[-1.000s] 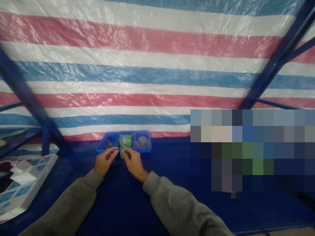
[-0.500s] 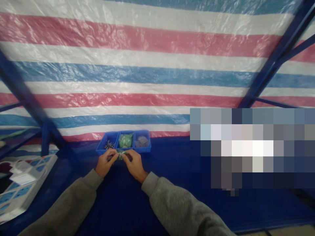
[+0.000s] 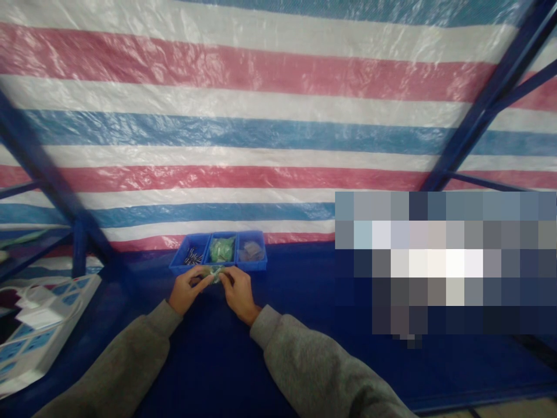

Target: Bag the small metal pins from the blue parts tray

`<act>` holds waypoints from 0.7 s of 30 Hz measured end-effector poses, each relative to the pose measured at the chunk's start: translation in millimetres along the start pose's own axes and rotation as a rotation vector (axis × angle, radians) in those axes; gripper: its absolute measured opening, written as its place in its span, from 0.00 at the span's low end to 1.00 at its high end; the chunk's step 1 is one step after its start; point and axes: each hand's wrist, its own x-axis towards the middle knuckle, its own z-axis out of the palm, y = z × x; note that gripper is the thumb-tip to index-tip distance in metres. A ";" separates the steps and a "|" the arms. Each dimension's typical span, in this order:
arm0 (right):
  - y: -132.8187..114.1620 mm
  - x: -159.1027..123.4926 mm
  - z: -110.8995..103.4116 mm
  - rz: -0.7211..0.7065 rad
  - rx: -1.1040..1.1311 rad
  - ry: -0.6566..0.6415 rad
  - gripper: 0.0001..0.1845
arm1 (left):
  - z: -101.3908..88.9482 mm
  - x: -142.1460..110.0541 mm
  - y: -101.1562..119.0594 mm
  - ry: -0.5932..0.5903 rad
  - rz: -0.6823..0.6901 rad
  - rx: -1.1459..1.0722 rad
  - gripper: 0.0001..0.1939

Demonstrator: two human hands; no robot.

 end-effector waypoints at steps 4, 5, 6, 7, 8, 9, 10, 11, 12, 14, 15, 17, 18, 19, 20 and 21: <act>-0.7 -2.7 0.6 0.052 0.106 0.027 0.14 | 2.1 0.2 0.7 -0.019 -0.059 -0.131 0.18; -2.0 -3.4 0.1 0.042 0.115 0.021 0.15 | 2.4 0.5 1.7 -0.017 -0.068 -0.172 0.18; -3.5 -3.9 -0.7 0.022 0.114 0.012 0.16 | 2.6 0.9 2.8 -0.011 -0.074 -0.213 0.19; -5.2 -4.2 -1.6 -0.005 0.104 -0.001 0.16 | 2.7 1.4 4.0 -0.004 -0.080 -0.249 0.20; -6.7 -4.1 -2.5 -0.034 0.094 -0.011 0.17 | 2.5 2.0 5.2 0.002 -0.085 -0.279 0.21; -8.1 -3.8 -3.2 -0.061 0.084 -0.021 0.17 | 2.3 2.5 6.4 0.001 -0.090 -0.303 0.21; -9.1 -3.2 -3.8 -0.082 0.076 -0.026 0.17 | 1.9 3.0 7.4 -0.004 -0.094 -0.318 0.21; -9.6 -2.4 -4.1 -0.096 0.068 -0.027 0.17 | 1.6 3.4 8.2 -0.013 -0.096 -0.323 0.20; -9.8 -1.6 -4.2 -0.103 0.060 -0.027 0.15 | 1.1 3.5 8.9 -0.024 -0.096 -0.317 0.17; -9.4 -0.2 -3.8 -0.101 0.037 -0.018 0.12 | 0.1 3.3 10.2 -0.041 -0.086 -0.268 0.13; -8.9 0.2 -3.5 -0.094 0.024 -0.008 0.10 | -0.7 3.0 10.8 -0.044 -0.074 -0.225 0.13; -7.6 0.3 -2.6 -0.073 0.010 0.009 0.07 | -2.7 2.5 12.0 -0.037 -0.022 -0.114 0.15; -7.0 0.1 -2.1 -0.060 0.008 0.011 0.07 | -3.8 2.4 12.4 -0.028 0.021 -0.050 0.16; -6.4 -0.3 -1.7 -0.050 0.008 0.006 0.07 | -4.9 2.3 12.5 -0.021 0.068 0.012 0.16; -5.8 -0.7 -1.4 -0.043 0.009 -0.005 0.07 | -5.6 2.4 12.1 -0.020 0.111 0.064 0.15; -5.3 -1.2 -1.1 -0.040 0.012 -0.016 0.07 | -6.0 2.5 11.2 -0.024 0.141 0.098 0.14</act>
